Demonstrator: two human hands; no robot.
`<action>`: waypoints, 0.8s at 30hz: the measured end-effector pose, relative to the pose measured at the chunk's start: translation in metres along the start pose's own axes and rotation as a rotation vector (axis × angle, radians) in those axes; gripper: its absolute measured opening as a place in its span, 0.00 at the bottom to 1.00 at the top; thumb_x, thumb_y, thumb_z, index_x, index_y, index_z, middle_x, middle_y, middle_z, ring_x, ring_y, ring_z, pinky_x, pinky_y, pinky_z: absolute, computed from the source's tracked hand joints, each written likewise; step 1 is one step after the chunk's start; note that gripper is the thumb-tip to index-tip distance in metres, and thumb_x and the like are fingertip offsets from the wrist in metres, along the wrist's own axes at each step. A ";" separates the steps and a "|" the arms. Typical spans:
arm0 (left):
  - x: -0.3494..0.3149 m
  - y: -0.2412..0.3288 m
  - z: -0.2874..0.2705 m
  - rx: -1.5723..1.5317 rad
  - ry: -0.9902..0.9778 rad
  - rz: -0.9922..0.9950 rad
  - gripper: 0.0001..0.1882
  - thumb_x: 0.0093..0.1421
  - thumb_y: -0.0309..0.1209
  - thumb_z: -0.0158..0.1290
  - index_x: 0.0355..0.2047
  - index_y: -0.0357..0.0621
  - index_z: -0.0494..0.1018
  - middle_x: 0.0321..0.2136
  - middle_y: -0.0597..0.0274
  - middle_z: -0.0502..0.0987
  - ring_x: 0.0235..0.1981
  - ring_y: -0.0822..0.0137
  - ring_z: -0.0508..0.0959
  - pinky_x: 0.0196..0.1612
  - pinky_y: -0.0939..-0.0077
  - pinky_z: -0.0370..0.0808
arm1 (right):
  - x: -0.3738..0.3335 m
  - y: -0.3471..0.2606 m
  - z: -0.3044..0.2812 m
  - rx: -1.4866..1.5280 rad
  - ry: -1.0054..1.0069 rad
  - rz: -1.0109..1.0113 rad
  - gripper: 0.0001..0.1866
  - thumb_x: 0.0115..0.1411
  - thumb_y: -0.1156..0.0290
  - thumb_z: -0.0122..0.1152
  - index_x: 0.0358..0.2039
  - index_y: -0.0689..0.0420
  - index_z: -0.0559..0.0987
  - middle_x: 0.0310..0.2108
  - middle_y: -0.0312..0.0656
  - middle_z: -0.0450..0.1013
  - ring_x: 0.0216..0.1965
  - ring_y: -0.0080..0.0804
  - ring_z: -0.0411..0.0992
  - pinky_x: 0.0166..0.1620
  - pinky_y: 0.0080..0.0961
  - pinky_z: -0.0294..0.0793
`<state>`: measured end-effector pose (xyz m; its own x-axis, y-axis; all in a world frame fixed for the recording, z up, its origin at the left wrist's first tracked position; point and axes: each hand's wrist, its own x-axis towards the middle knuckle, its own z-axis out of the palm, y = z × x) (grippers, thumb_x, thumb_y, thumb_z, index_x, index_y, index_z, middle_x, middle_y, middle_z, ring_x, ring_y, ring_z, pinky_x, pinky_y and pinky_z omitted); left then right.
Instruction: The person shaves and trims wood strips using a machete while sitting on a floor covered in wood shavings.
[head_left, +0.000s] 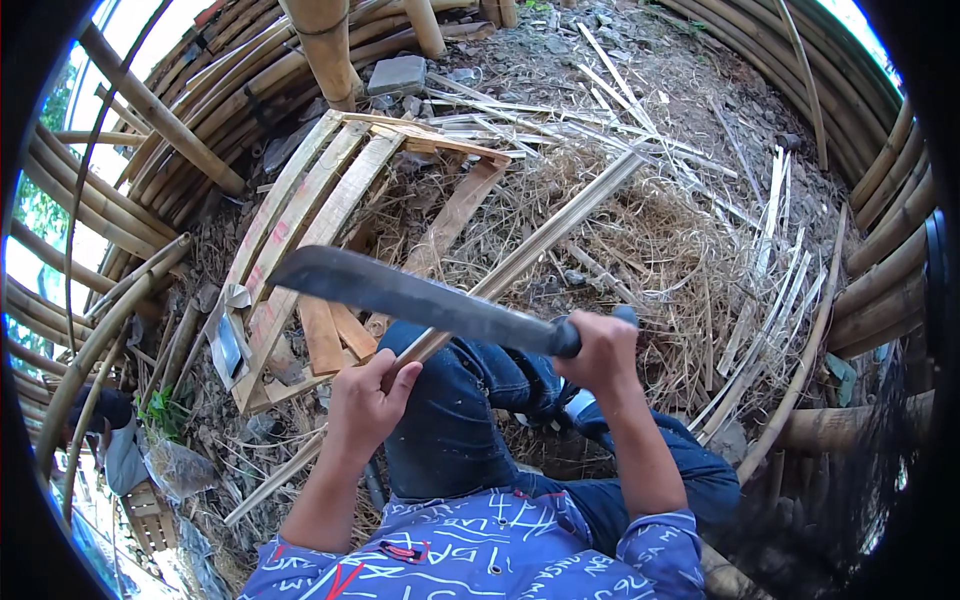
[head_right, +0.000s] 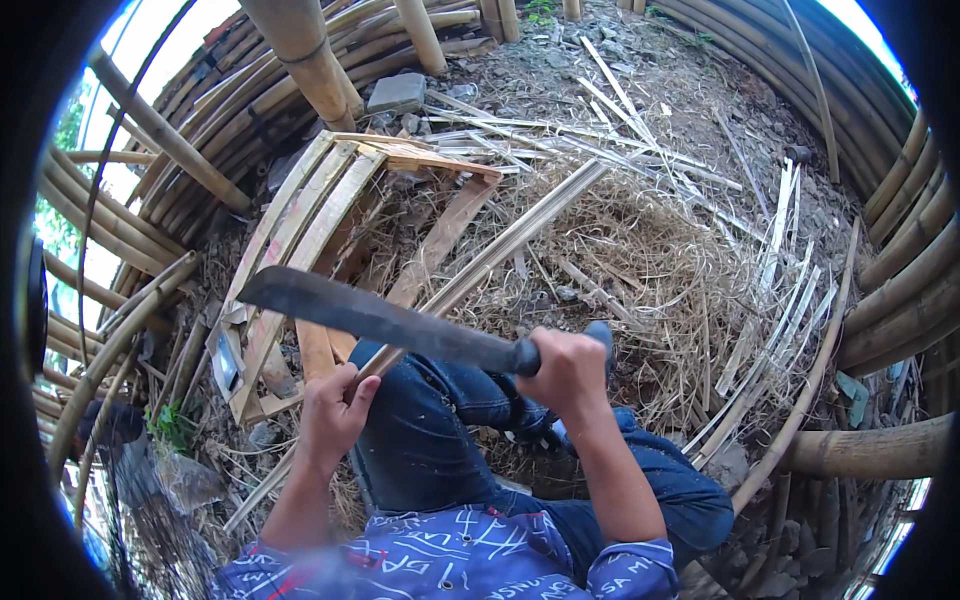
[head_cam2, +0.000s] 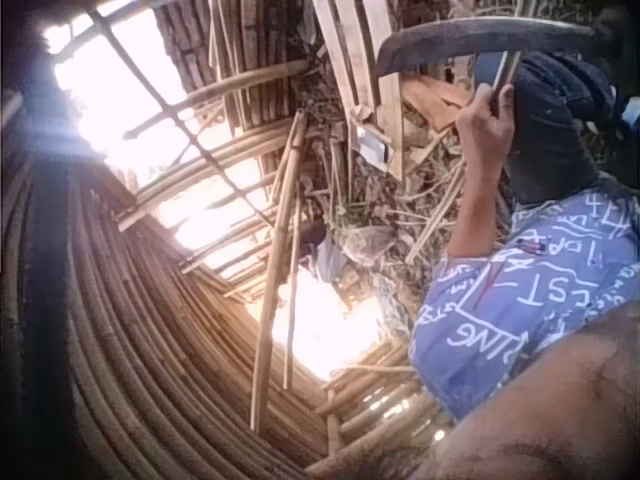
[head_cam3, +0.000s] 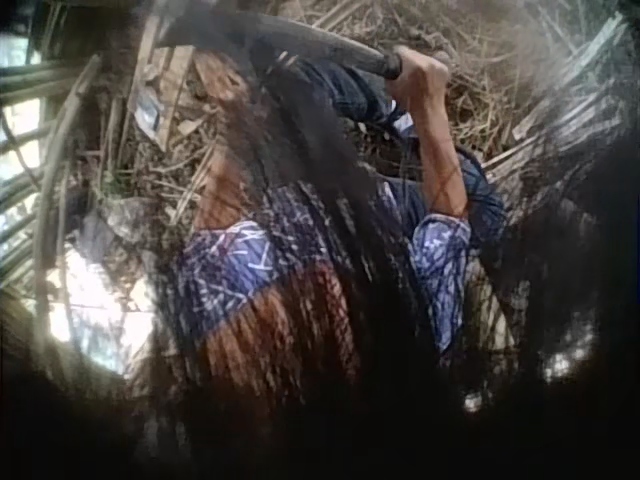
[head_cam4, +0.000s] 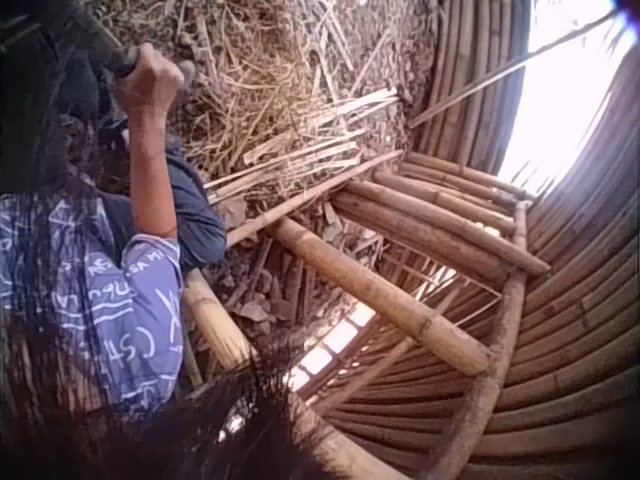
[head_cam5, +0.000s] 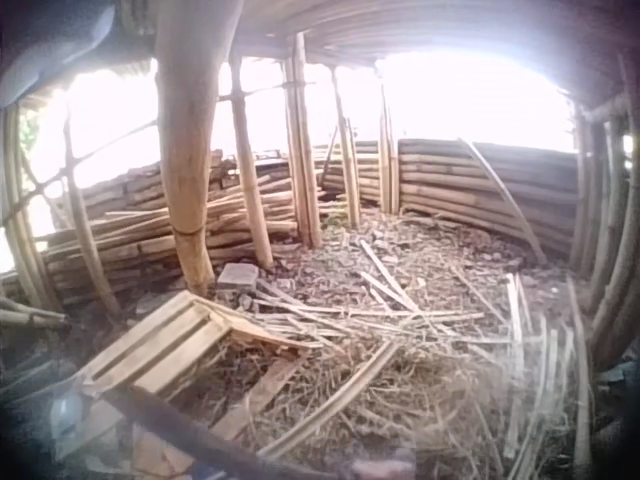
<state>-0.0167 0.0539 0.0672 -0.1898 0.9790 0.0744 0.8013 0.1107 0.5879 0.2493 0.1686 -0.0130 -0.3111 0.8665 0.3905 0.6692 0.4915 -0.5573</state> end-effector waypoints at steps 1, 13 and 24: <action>-0.002 -0.002 -0.001 0.013 0.018 -0.006 0.21 0.62 0.40 0.56 0.20 0.38 0.65 0.11 0.51 0.66 0.14 0.50 0.70 0.19 0.64 0.65 | 0.006 0.003 0.001 -0.021 0.007 -0.003 0.09 0.39 0.67 0.68 0.19 0.54 0.76 0.18 0.45 0.74 0.21 0.43 0.76 0.26 0.35 0.73; -0.003 -0.005 0.003 0.057 0.004 0.003 0.22 0.62 0.41 0.56 0.20 0.38 0.65 0.11 0.49 0.67 0.14 0.49 0.71 0.19 0.63 0.65 | 0.004 -0.009 0.001 -0.011 0.041 0.060 0.07 0.41 0.69 0.65 0.20 0.55 0.76 0.18 0.46 0.74 0.22 0.47 0.75 0.28 0.38 0.73; -0.002 -0.005 0.004 0.048 -0.003 -0.013 0.22 0.62 0.41 0.56 0.20 0.39 0.64 0.11 0.51 0.66 0.13 0.50 0.71 0.19 0.64 0.65 | 0.000 0.001 -0.013 -0.018 0.039 0.143 0.08 0.40 0.68 0.65 0.22 0.53 0.76 0.20 0.47 0.75 0.24 0.46 0.76 0.29 0.38 0.74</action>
<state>-0.0184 0.0522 0.0612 -0.1987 0.9780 0.0642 0.8251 0.1316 0.5494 0.2582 0.1680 -0.0040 -0.1857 0.9234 0.3360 0.7171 0.3611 -0.5961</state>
